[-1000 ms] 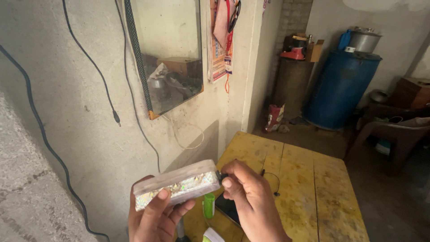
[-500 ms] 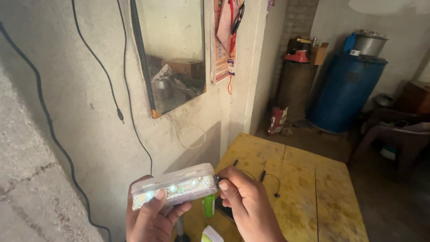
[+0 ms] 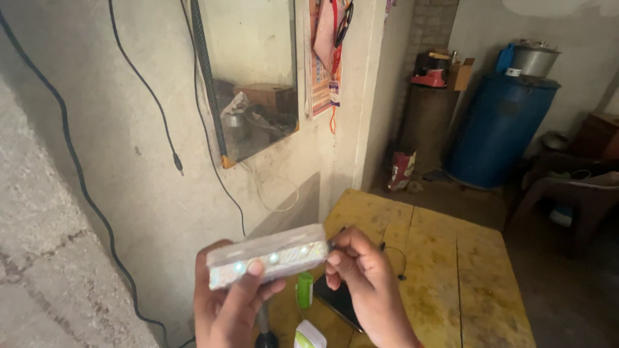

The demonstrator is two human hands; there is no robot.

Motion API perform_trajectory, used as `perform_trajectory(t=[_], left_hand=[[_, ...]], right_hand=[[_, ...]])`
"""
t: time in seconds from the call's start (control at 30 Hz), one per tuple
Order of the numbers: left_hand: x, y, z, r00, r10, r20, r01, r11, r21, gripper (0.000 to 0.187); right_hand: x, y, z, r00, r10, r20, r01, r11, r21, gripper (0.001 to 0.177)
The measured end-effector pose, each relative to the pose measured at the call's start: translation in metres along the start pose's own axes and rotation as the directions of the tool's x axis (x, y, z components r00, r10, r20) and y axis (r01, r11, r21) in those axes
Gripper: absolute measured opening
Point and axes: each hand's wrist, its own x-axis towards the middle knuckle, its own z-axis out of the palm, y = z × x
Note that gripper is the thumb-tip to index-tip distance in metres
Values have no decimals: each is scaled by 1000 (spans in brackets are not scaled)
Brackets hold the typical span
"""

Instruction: The person picks up a small transparent plastic box from a wooden table, rotates it to view all sides, and opens it to reveal internal wiring and a small circuit board. The person then closes the box and continues to handle it.

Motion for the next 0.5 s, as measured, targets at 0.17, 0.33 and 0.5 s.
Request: perform_trajectory(t=[0.17,0.33,0.5], left_hand=[[-12,8,9,977,162,135,-179,977,118,48],[-14,8,8,961,193,199,-206,977,51,49],[-14,4,3,958,191,214,-199,980,13,50]], right_hand=[[-3,-6,1,999,0,-34,2,998,56,10],[-4,-8,-1,999,-40,-17,41,998,45,7],[-5,-6,1,999,-31,-43,32,999,40,8]])
